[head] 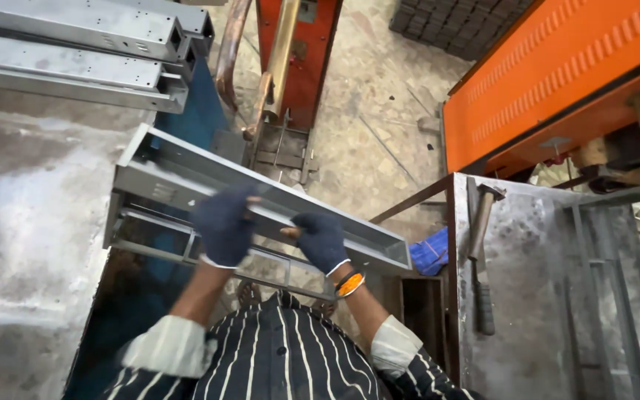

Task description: The person, wearing gloves, positions sheet metal panels onto a metal frame and holds them under the copper arms of a spot welding machine, pressing to weld the panels in place. They repeat this for multiple panels, adjusting and repositioning each panel between welds, with sparks visible as the welder fires.

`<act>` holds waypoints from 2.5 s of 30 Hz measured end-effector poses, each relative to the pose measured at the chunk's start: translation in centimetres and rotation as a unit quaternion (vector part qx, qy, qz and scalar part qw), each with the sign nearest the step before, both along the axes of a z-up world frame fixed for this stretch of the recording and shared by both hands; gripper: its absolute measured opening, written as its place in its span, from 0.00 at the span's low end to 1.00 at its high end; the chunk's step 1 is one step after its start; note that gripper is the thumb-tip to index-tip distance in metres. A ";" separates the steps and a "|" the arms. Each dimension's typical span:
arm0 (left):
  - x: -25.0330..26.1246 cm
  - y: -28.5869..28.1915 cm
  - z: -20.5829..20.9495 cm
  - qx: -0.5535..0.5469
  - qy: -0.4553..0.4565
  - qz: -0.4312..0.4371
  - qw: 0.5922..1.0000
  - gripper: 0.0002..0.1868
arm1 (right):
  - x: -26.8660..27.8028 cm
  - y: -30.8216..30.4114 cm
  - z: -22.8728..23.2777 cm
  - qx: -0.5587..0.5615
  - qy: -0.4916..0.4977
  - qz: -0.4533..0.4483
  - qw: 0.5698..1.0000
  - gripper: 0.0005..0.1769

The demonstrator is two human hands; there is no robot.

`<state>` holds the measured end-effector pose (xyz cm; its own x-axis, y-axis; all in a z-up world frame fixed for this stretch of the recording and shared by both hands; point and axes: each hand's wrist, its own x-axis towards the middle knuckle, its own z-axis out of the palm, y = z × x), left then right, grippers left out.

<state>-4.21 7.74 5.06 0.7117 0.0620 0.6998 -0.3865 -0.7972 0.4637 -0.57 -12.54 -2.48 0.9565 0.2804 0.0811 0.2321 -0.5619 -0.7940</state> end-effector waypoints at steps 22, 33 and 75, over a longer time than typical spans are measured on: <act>5.2 13.0 -7.3 -0.405 0.415 0.033 0.814 0.23 | 4.3 -11.6 1.4 -0.119 0.076 0.138 0.980 0.23; 2.8 5.6 -1.0 -0.428 0.329 0.053 0.840 0.21 | 0.6 -6.3 -0.2 0.007 -0.008 0.168 0.986 0.28; 9.2 12.5 3.2 -0.507 0.377 0.042 0.774 0.17 | 10.0 8.9 4.0 0.328 0.045 0.128 0.935 0.74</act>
<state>4.98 20.20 8.26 0.8578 0.3759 -0.3505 0.3313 0.1169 0.9363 9.46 -3.65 1.54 0.8764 0.4184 0.2385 0.2084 0.1170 -0.9710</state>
